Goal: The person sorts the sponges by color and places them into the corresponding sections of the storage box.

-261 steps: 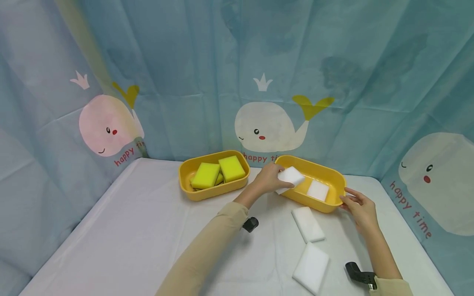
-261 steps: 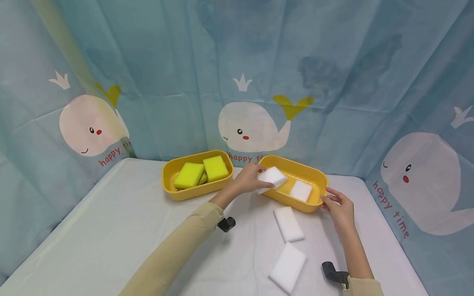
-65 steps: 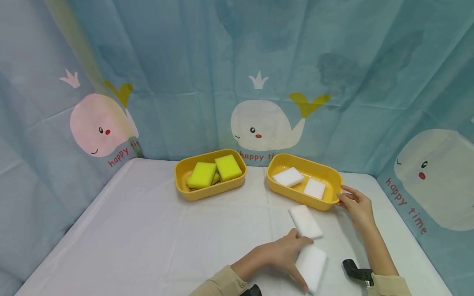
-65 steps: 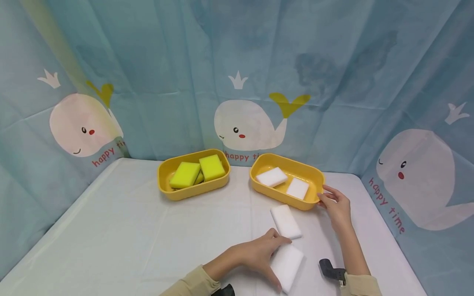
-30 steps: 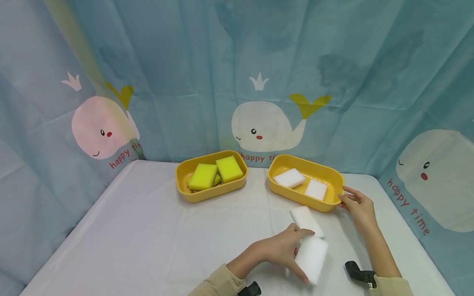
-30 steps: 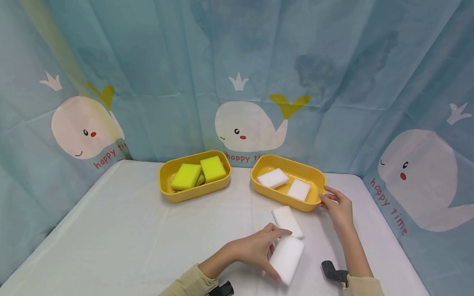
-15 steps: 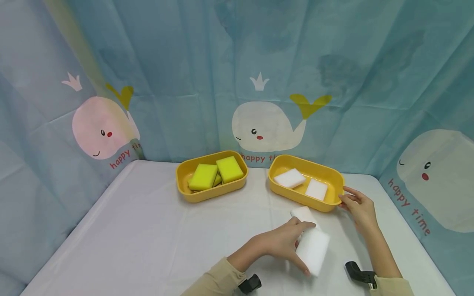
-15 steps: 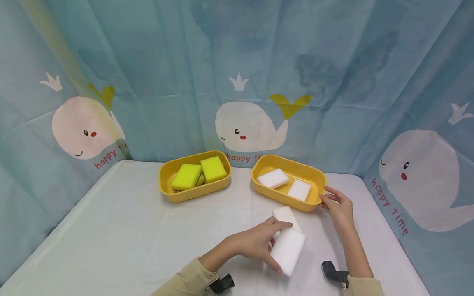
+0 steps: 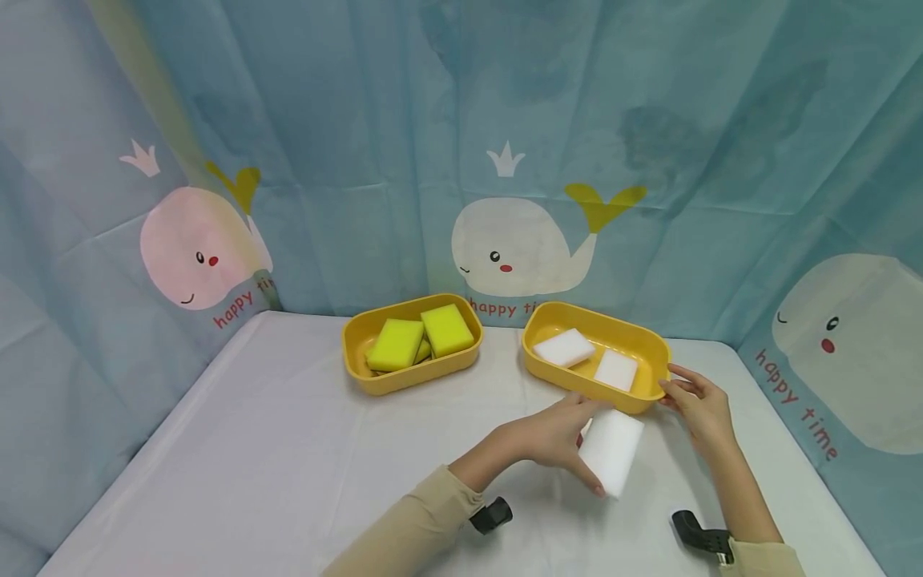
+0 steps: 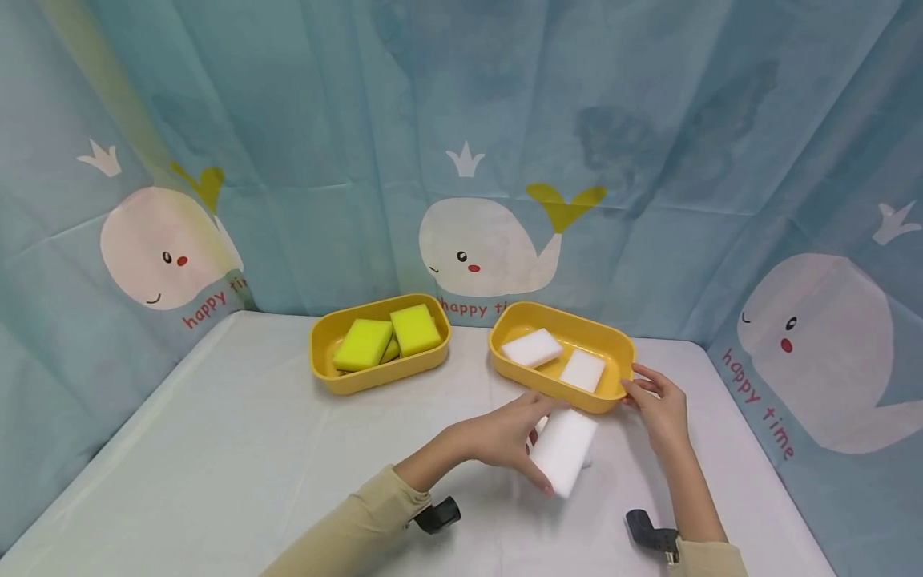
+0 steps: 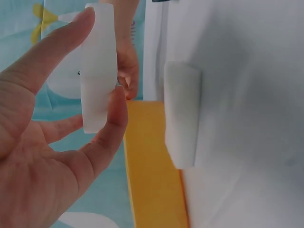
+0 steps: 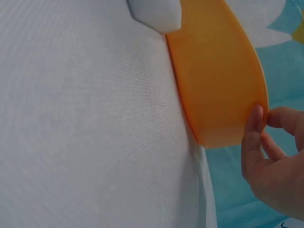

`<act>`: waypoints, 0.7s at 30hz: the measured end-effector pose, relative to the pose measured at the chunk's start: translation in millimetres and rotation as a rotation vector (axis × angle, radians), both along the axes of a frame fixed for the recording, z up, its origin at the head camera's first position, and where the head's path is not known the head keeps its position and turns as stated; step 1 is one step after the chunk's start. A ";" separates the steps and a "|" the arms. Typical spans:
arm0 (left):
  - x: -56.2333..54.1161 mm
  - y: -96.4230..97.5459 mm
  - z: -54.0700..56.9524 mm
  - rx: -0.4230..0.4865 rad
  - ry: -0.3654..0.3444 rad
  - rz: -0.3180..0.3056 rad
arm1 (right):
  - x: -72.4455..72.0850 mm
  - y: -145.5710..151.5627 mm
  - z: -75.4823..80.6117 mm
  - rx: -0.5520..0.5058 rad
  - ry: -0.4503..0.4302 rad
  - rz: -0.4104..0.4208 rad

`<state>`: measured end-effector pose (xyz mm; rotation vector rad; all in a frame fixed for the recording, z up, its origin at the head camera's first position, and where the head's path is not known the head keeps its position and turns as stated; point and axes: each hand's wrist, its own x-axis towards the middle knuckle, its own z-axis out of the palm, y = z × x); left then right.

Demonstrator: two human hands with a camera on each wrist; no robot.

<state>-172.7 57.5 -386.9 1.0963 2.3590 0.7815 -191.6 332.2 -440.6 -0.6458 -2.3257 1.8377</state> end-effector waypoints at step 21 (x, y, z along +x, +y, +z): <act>-38.0 22.3 25.2 0.001 0.053 0.078 | 0.8 1.0 -1.5 0.018 0.016 0.006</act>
